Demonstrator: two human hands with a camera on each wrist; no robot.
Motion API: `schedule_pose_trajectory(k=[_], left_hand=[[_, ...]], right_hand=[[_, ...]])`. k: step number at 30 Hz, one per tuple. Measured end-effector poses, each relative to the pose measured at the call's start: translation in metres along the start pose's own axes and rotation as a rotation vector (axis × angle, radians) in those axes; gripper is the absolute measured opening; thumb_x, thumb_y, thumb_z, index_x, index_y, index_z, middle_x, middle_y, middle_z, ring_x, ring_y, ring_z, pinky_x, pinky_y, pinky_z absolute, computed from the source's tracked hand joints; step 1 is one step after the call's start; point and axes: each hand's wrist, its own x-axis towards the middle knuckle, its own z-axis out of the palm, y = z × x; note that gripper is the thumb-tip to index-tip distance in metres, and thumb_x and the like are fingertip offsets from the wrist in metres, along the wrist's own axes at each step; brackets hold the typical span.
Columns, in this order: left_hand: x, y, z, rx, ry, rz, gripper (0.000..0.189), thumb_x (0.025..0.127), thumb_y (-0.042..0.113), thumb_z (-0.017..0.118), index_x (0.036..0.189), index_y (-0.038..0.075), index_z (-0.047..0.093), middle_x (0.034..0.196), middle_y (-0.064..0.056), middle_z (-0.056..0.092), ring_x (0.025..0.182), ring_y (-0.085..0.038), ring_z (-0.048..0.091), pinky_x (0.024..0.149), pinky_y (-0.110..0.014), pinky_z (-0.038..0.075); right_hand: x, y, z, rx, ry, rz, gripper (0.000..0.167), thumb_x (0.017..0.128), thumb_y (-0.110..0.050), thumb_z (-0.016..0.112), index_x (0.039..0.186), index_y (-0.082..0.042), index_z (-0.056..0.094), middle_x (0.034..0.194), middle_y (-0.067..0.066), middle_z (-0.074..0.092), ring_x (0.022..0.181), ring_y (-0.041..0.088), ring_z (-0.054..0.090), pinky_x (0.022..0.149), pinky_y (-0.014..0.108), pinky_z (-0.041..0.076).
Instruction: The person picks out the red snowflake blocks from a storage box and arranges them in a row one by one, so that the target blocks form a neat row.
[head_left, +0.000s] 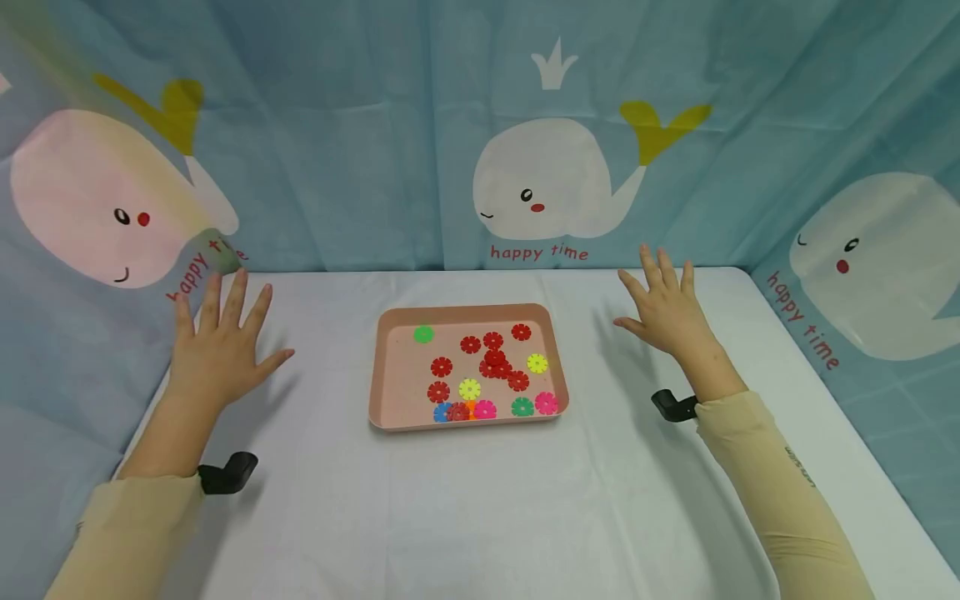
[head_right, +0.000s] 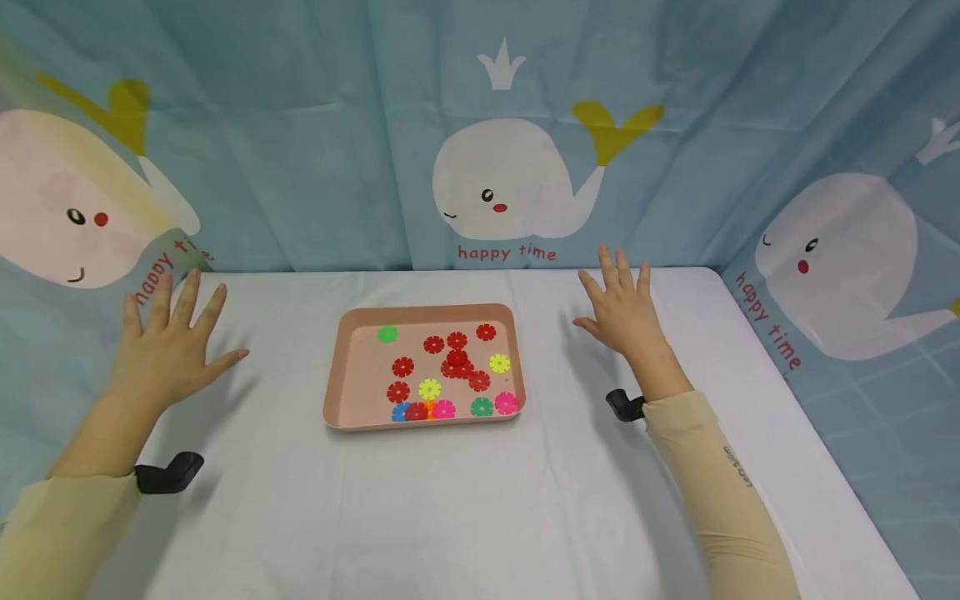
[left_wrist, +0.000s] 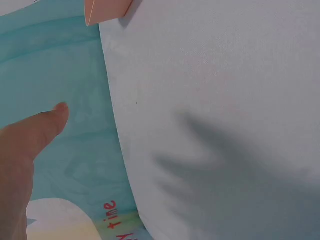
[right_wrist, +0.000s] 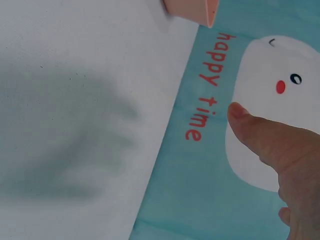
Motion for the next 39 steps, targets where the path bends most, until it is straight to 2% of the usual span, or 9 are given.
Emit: schedule_pose_trajectory(k=[6,8,11,14,18,24,32,35,39], left_hand=[[0.002,0.007,-0.002,0.017,-0.003,-0.013,0.092,0.088,0.051,0.055,0.152,0.007,0.006,0.154,-0.019,-0.017,0.137,-0.035,-0.027,0.103,-0.063,-0.018],[0.0,0.014,0.001,-0.008,0.022,-0.024,0.089,0.089,0.049,0.055,0.151,0.006,0.008,0.154,-0.02,-0.016,0.137,-0.036,-0.025,0.103,-0.063,-0.017],[-0.008,0.034,0.009,-0.082,0.059,-0.032,0.084,0.091,0.042,0.055,0.15,0.002,0.011,0.154,-0.021,-0.013,0.138,-0.038,-0.022,0.104,-0.064,-0.014],[-0.02,0.061,0.02,-0.184,0.098,0.0,0.079,0.092,0.035,0.056,0.149,-0.002,0.015,0.154,-0.024,-0.007,0.139,-0.04,-0.017,0.105,-0.066,-0.007],[-0.033,0.094,0.035,-0.304,0.128,0.041,0.075,0.094,0.031,0.053,0.148,-0.004,0.015,0.155,-0.025,-0.004,0.141,-0.039,-0.012,0.107,-0.065,-0.003],[-0.042,0.125,0.047,-0.366,0.168,0.062,0.073,0.093,0.03,0.053,0.146,-0.008,0.02,0.154,-0.025,0.006,0.141,-0.042,0.002,0.108,-0.064,0.005],[-0.037,0.144,0.054,-0.404,0.123,0.046,0.072,0.093,0.029,0.052,0.145,-0.01,0.02,0.154,-0.024,0.014,0.143,-0.036,0.006,0.11,-0.06,0.006],[-0.033,0.147,0.058,-0.413,0.09,0.053,0.07,0.095,0.029,0.049,0.146,-0.009,0.02,0.154,-0.023,0.014,0.142,-0.036,0.007,0.11,-0.059,0.006],[-0.03,0.148,0.061,-0.436,0.04,0.05,0.067,0.097,0.028,0.045,0.146,-0.01,0.018,0.153,-0.024,0.015,0.142,-0.037,0.01,0.11,-0.06,0.009]], right_hand=[[0.001,-0.002,0.004,-0.003,0.007,-0.011,0.077,0.083,-0.042,0.07,0.142,-0.003,0.039,0.153,0.029,0.006,0.139,0.047,0.006,0.104,0.07,0.004],[0.0,-0.002,0.005,0.009,0.02,-0.02,0.076,0.083,-0.041,0.07,0.141,-0.003,0.039,0.153,0.029,0.007,0.139,0.048,0.007,0.104,0.069,0.006],[-0.001,-0.005,0.005,0.055,0.057,-0.051,0.072,0.083,-0.036,0.071,0.139,-0.001,0.043,0.151,0.03,0.012,0.137,0.049,0.013,0.104,0.068,0.013],[0.001,-0.015,0.004,0.152,0.095,-0.091,0.065,0.083,-0.03,0.072,0.135,0.001,0.047,0.149,0.03,0.02,0.135,0.048,0.021,0.106,0.063,0.02],[0.005,-0.037,0.001,0.305,0.1,-0.112,0.059,0.084,-0.027,0.072,0.133,0.0,0.051,0.147,0.025,0.03,0.133,0.042,0.029,0.106,0.055,0.029],[0.011,-0.072,0.0,0.447,0.083,-0.135,0.048,0.085,-0.022,0.071,0.127,-0.002,0.058,0.136,0.018,0.048,0.126,0.034,0.042,0.098,0.05,0.042],[0.026,-0.102,0.012,0.628,0.028,-0.166,0.031,0.088,-0.018,0.068,0.112,0.0,0.065,0.107,0.013,0.064,0.098,0.026,0.058,0.085,0.042,0.051],[0.034,-0.111,0.018,0.733,-0.03,-0.156,0.027,0.088,-0.015,0.067,0.11,0.0,0.066,0.102,0.012,0.065,0.091,0.023,0.059,0.08,0.038,0.053],[0.048,-0.124,0.027,0.836,-0.104,-0.183,0.025,0.088,-0.012,0.066,0.109,0.001,0.067,0.101,0.01,0.067,0.09,0.021,0.06,0.081,0.035,0.053]])
